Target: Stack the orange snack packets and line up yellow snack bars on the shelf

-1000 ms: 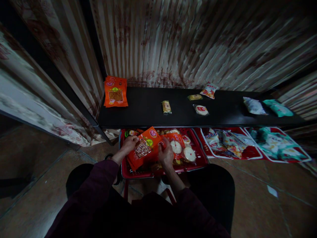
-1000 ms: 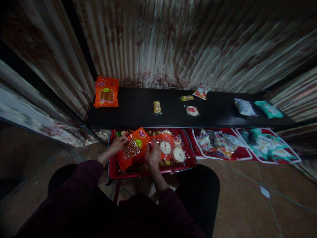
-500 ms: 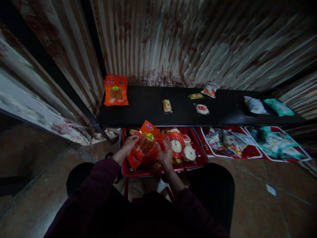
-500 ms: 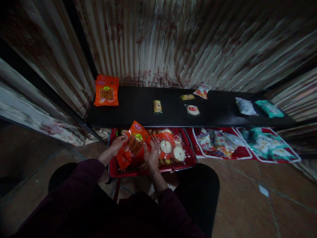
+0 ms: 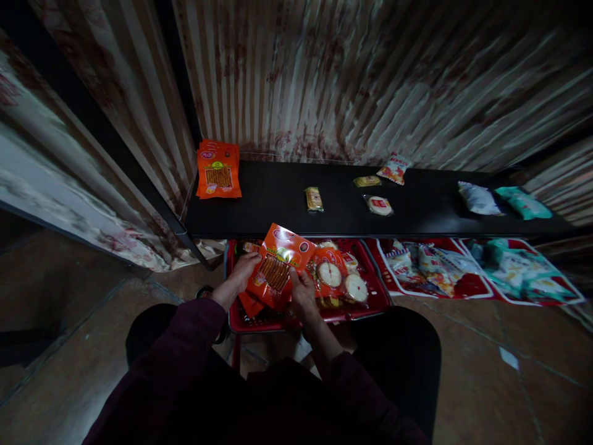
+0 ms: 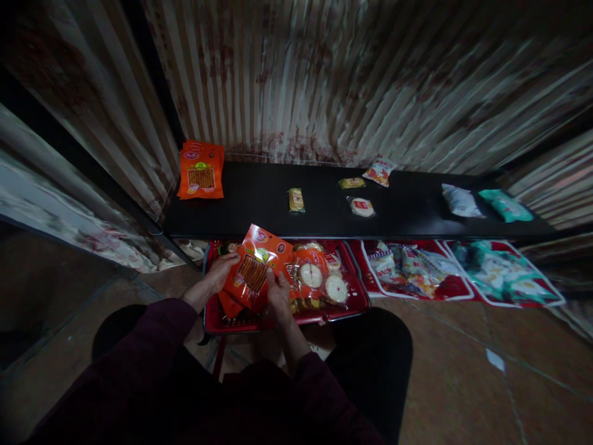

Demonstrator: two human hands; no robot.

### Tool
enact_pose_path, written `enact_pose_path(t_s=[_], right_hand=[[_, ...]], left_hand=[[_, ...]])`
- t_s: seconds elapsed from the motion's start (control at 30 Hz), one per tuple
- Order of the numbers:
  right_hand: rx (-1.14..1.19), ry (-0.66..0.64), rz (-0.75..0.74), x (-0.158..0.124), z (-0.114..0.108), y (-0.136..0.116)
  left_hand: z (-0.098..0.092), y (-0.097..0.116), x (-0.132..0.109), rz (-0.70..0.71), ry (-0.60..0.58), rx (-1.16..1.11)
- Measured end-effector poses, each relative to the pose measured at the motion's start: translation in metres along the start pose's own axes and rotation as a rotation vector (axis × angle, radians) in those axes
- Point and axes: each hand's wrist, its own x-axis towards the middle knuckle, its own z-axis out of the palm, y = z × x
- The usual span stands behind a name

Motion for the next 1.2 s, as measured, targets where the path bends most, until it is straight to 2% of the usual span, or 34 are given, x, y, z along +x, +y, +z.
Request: enact_pose_path(t_s=[0.1,0.27,0.4,0.53,0.67,0.8,0.9,1.07,1.2], right_hand=[[-0.019,0.003,-0.019,0.004,-0.001,-0.001],[0.007,-0.025,0.0,0.012,-0.002,-0.008],[0.016,-0.032,0.027,0.013,0.004,-0.015],[-0.016,-0.062,0.061,0.012,0.011,-0.018],[-0.016,-0.096,0.083,0.01,0.014,-0.023],[-0.014,-0.238,0.155,0.002,0.015,-0.028],[-0.008,-0.307,0.167,-0.006,0.014,-0.028],[0.03,-0.215,0.158,-0.006,0.017,-0.028],[0.101,-0.139,0.127,0.002,0.022,-0.038]], left_hand=[[0.001,0.005,-0.001,-0.025,-0.013,-0.037],[0.003,0.012,-0.004,-0.106,-0.102,-0.216],[0.005,0.019,-0.005,-0.064,-0.084,-0.266],[0.006,0.029,-0.007,-0.062,-0.131,-0.325],[0.003,0.036,-0.006,-0.06,-0.035,-0.359],[-0.004,0.041,0.003,-0.044,0.085,-0.447],[-0.007,0.045,0.007,-0.054,0.089,-0.51],[-0.006,0.045,0.004,-0.026,0.076,-0.48],[-0.002,0.043,-0.003,-0.03,-0.037,-0.404]])
